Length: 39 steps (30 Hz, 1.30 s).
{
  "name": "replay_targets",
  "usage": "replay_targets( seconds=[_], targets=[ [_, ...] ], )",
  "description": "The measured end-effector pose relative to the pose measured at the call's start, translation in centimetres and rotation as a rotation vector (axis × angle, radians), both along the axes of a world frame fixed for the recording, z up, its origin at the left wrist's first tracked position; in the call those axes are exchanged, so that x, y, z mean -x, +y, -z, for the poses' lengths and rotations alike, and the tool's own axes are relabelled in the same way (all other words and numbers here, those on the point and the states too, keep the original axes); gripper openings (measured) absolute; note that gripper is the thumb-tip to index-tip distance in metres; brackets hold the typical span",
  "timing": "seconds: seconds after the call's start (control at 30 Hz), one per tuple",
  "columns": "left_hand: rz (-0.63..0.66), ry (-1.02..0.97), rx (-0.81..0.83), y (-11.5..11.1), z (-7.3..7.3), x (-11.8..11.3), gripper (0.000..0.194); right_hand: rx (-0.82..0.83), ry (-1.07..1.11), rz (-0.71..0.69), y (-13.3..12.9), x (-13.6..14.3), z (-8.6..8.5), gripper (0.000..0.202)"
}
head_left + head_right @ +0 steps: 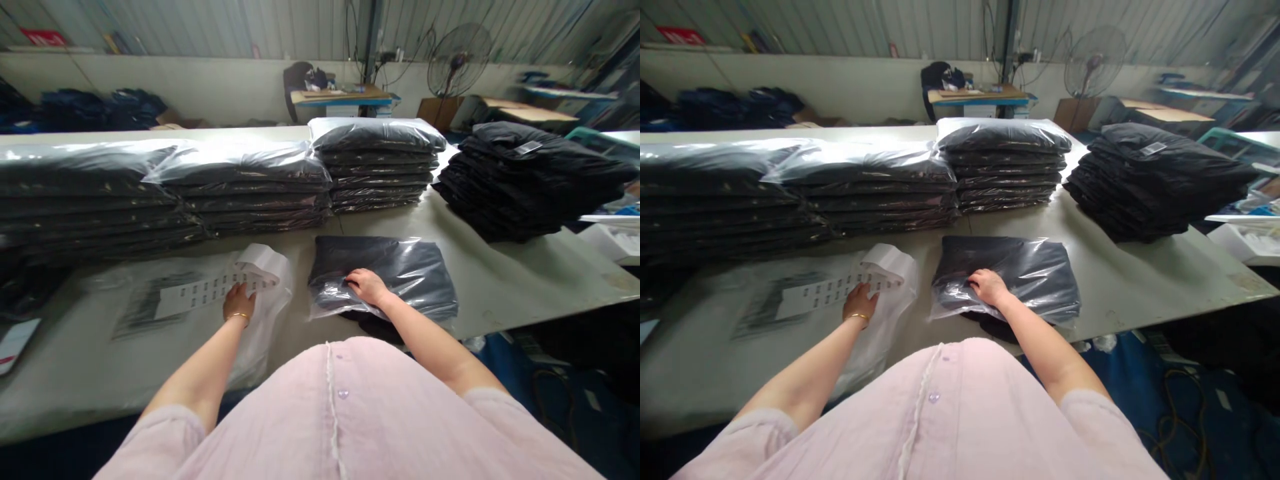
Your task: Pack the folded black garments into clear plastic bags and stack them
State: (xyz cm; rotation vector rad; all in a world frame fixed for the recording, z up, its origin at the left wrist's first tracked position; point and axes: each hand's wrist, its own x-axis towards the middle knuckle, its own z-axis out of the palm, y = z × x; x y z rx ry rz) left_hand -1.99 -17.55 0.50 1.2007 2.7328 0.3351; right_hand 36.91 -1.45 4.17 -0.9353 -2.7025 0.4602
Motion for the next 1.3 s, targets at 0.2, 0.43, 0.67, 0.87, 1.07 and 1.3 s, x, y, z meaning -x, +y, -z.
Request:
replay_targets(
  seconds=[0.2,0.43,0.67,0.87,1.07,1.3],
  targets=[
    [0.275,0.113,0.081,0.7,-0.3,2.5,0.056,-0.044,-0.083,-0.092,-1.5,-1.3,1.9,0.036],
    [0.541,0.166,0.154,3.6,-0.2,2.7,0.038,-0.047,-0.044,-0.057,-2.4,-2.5,4.3,0.037],
    [0.592,0.184,0.221,5.8,-0.6,2.3,0.037,0.335,0.197,0.147,-0.3,-1.8,4.1,0.039],
    [0.524,0.044,0.277,9.1,0.3,0.6,0.060,0.255,0.223,0.099,-0.2,-2.4,2.7,0.033],
    [0.525,-0.167,0.139,10.9,1.6,0.5,0.066,-0.003,0.059,-0.003,-1.2,-1.9,2.5,0.037],
    [0.495,0.007,-0.070,6.1,-0.4,3.6,0.037,-0.060,-0.137,0.004,-2.0,-1.7,2.7,0.033]
  ],
)
